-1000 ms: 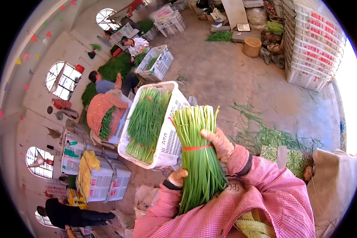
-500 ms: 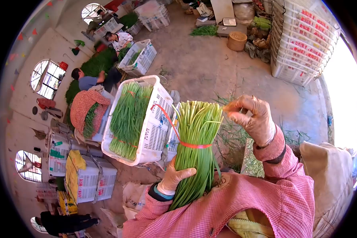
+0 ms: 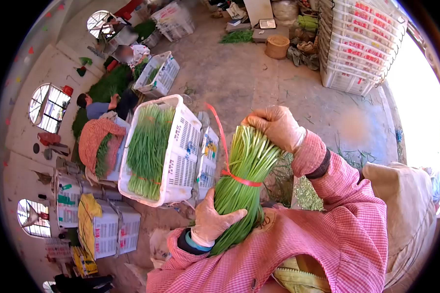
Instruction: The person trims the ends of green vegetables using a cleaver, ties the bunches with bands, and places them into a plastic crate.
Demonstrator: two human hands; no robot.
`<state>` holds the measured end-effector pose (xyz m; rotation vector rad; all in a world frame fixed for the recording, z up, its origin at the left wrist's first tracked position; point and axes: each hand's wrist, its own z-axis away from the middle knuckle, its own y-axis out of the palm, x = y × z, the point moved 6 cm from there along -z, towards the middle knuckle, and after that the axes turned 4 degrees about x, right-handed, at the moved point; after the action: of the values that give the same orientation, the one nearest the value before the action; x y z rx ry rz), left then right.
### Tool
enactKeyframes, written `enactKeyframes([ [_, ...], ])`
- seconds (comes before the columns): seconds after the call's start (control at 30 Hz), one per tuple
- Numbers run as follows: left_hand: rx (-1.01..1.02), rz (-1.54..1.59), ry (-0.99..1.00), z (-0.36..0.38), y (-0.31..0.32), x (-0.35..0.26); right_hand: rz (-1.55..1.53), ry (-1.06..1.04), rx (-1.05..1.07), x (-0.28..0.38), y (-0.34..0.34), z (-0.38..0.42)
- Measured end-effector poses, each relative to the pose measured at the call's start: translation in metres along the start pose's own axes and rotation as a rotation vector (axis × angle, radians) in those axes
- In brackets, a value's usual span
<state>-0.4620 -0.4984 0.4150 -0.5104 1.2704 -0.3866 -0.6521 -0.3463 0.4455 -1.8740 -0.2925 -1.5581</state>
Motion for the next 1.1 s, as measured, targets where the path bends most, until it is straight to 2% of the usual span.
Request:
enactKeyframes([
  [0.03,-0.001,-0.058,-0.015,0.003,0.001,0.005,-0.198,0.217,-0.070,-0.033,-0.002,-0.010],
  [0.07,-0.004,-0.056,-0.027,0.005,0.001,0.010,-0.230,0.278,-0.161,-0.058,-0.009,-0.015],
  [0.1,0.014,0.117,-0.011,0.002,0.002,0.015,-0.254,0.327,-0.253,-0.084,-0.020,-0.018],
  [0.13,0.026,0.292,0.005,0.001,0.002,0.017,-0.311,0.289,-0.291,-0.109,-0.027,-0.016],
  [0.17,0.004,0.300,-0.005,0.001,-0.001,0.017,-0.370,0.255,-0.321,-0.128,-0.031,-0.010],
  [0.23,0.077,0.625,-0.029,-0.002,-0.005,0.017,-0.502,0.230,-0.282,-0.134,-0.016,0.015],
  [0.33,0.161,0.765,-0.045,-0.014,-0.013,0.016,-0.821,0.080,0.145,-0.124,0.057,0.039],
  [0.43,0.316,0.843,-0.095,-0.034,-0.011,0.022,-1.125,-0.125,0.395,-0.047,0.105,0.036],
  [0.5,0.477,0.857,-0.019,-0.045,-0.003,0.018,-1.445,0.147,0.366,-0.033,0.115,0.018],
  [0.53,0.457,0.772,0.021,-0.046,-0.015,0.010,-1.454,0.152,0.354,-0.024,0.112,0.013],
  [0.57,0.584,0.693,-0.061,-0.054,-0.021,0.033,-1.377,0.179,0.306,-0.018,0.105,0.008],
  [0.63,0.561,0.433,0.098,-0.085,-0.049,0.068,-1.301,0.194,0.245,-0.003,0.092,-0.006],
  [0.7,0.380,0.678,0.233,-0.094,-0.088,0.058,-1.187,0.089,0.163,0.014,0.080,-0.016],
  [0.77,0.437,0.541,0.394,-0.092,-0.056,-0.002,-1.139,0.093,0.159,0.029,0.078,-0.029],
  [0.83,0.341,0.726,0.295,-0.095,-0.037,0.011,-1.091,0.078,0.149,0.034,0.076,-0.040],
  [0.9,0.314,0.848,0.266,-0.092,-0.022,0.003,-0.970,-0.042,0.110,0.036,0.069,-0.048],
  [0.97,0.164,1.071,0.208,-0.086,-0.016,0.004,-0.911,0.029,0.133,0.012,0.073,-0.046],
  [1.03,0.087,1.128,0.219,-0.093,-0.011,0.015,-0.348,-0.019,0.075,-0.006,0.082,-0.018],
  [1.1,-0.146,1.037,0.233,-0.100,-0.020,0.031,-0.146,-0.139,-0.045,-0.043,0.114,0.010],
])
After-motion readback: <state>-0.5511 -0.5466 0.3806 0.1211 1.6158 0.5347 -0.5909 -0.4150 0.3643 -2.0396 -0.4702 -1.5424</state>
